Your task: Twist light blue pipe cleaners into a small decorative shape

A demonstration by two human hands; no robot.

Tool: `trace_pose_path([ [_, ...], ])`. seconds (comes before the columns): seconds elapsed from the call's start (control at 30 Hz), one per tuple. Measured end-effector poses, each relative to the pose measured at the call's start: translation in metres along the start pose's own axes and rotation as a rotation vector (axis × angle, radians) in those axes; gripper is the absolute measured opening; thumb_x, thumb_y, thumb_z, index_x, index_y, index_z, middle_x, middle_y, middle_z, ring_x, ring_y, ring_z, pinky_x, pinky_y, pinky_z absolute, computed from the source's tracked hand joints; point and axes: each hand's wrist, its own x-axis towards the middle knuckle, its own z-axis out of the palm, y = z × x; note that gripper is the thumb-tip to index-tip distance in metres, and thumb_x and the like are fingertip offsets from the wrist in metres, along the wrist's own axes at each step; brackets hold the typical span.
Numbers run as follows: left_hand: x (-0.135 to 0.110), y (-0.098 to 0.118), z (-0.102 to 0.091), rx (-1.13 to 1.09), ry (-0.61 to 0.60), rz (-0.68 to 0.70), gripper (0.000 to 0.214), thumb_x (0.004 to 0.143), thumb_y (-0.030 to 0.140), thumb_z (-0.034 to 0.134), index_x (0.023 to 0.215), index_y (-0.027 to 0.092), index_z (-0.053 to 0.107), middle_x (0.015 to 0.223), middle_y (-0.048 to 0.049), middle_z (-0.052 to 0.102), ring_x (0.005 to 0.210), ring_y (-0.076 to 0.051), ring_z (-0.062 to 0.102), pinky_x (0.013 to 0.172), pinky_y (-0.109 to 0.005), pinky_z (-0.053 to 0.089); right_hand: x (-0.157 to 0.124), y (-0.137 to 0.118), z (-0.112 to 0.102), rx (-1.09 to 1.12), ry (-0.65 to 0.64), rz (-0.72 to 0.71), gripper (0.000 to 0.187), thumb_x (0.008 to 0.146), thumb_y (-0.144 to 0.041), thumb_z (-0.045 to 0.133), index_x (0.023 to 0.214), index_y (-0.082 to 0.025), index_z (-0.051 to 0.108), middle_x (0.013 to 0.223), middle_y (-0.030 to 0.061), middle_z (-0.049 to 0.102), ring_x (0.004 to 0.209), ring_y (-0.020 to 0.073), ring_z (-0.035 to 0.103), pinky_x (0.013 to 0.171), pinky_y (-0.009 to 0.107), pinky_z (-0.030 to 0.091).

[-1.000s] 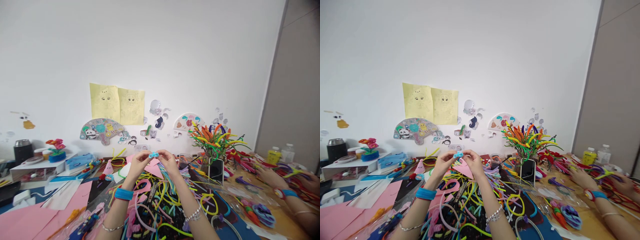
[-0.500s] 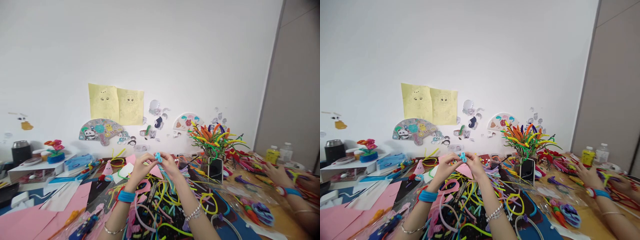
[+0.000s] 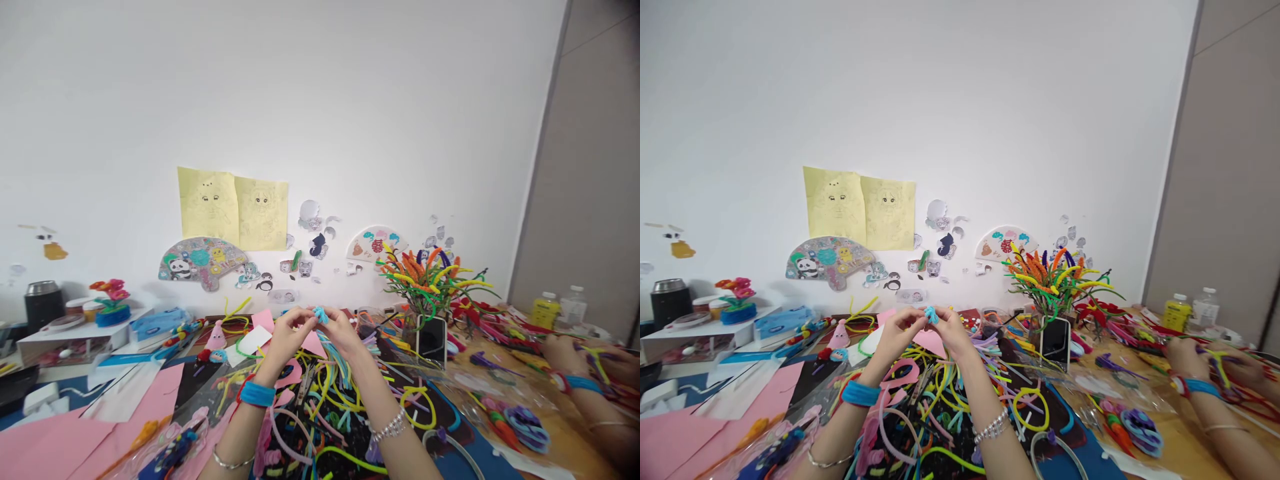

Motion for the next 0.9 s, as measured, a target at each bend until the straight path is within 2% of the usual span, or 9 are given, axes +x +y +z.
trace_pose_path([
  [0.07, 0.002, -0.004, 0.000, -0.012, 0.041, -0.025, 0.014, 0.078, 0.028, 0.065, 0.083, 0.016, 0.070, 0.074, -0.0040, 0.065, 0.065, -0.016, 0.058, 0.061, -0.028, 0.045, -0.002, -0.004, 0.002, -0.029, -0.019, -0.003, 0.024, 0.073, -0.038, 0.070, 0.086, -0.018, 0.073, 0.073, 0.0012, 0.066, 0.066, 0.0135, 0.056, 0.072, 0.029, 0.046],
  [0.17, 0.004, -0.009, -0.003, -0.025, 0.109, -0.058, 0.017, 0.077, 0.030, 0.067, 0.084, 0.015, 0.071, 0.069, -0.0024, 0.063, 0.062, -0.015, 0.054, 0.058, -0.026, 0.043, -0.006, -0.010, 0.004, -0.128, -0.127, 0.008, 0.025, 0.072, -0.032, 0.072, 0.094, -0.019, 0.071, 0.086, 0.0020, 0.067, 0.080, 0.0159, 0.059, 0.082, 0.031, 0.046],
  [0.27, 0.004, -0.009, -0.008, -0.054, 0.120, -0.073, 0.019, 0.075, 0.032, 0.068, 0.083, 0.015, 0.071, 0.064, -0.0007, 0.060, 0.059, -0.014, 0.052, 0.055, -0.025, 0.042, -0.007, -0.012, 0.004, -0.267, -0.196, -0.014, 0.027, 0.081, -0.037, 0.062, 0.102, -0.020, 0.068, 0.095, 0.0036, 0.066, 0.082, 0.0162, 0.060, 0.085, 0.033, 0.046],
  [0.33, 0.004, -0.006, -0.010, -0.082, 0.085, -0.077, 0.020, 0.076, 0.032, 0.068, 0.086, 0.015, 0.071, 0.070, -0.0022, 0.063, 0.061, -0.014, 0.055, 0.056, -0.025, 0.044, -0.005, -0.010, 0.003, -0.314, -0.159, -0.045, 0.031, 0.086, -0.042, 0.053, 0.099, -0.019, 0.068, 0.089, 0.0040, 0.066, 0.077, 0.0159, 0.060, 0.081, 0.033, 0.047],
  [0.43, 0.004, 0.004, -0.011, -0.121, -0.001, -0.085, 0.022, 0.078, 0.032, 0.065, 0.091, 0.014, 0.069, 0.078, -0.0055, 0.068, 0.068, -0.017, 0.061, 0.062, -0.028, 0.049, -0.003, -0.010, 0.000, -0.353, -0.111, -0.083, 0.031, 0.088, -0.042, 0.051, 0.089, -0.017, 0.069, 0.077, 0.0024, 0.064, 0.073, 0.0157, 0.057, 0.074, 0.031, 0.046],
  [0.57, 0.004, 0.013, -0.011, -0.141, -0.072, -0.091, 0.021, 0.083, 0.034, 0.059, 0.082, 0.014, 0.066, 0.071, -0.0043, 0.068, 0.068, -0.017, 0.063, 0.065, -0.029, 0.050, -0.004, -0.016, 0.000, -0.412, -0.079, -0.123, 0.025, 0.086, -0.036, 0.055, 0.078, -0.017, 0.068, 0.073, 0.0008, 0.060, 0.072, 0.0150, 0.053, 0.069, 0.027, 0.042],
  [0.73, 0.005, 0.009, -0.016, -0.078, -0.054, -0.060, 0.023, 0.083, 0.036, 0.058, 0.076, 0.015, 0.063, 0.065, -0.0008, 0.060, 0.058, -0.013, 0.053, 0.055, -0.023, 0.041, -0.007, -0.022, 0.004, -0.415, -0.020, -0.147, 0.023, 0.087, -0.034, 0.054, 0.082, -0.016, 0.067, 0.072, 0.0004, 0.060, 0.071, 0.0142, 0.054, 0.069, 0.026, 0.042],
  [0.9, 0.006, 0.013, -0.022, 0.044, 0.051, 0.033, 0.018, 0.081, 0.031, 0.062, 0.072, 0.016, 0.063, 0.067, 0.0004, 0.053, 0.063, -0.013, 0.045, 0.060, -0.025, 0.035, -0.008, -0.021, 0.009, -0.320, 0.011, -0.125, 0.021, 0.081, -0.036, 0.061, 0.087, -0.016, 0.067, 0.078, 0.0019, 0.063, 0.072, 0.0145, 0.056, 0.068, 0.026, 0.045],
])
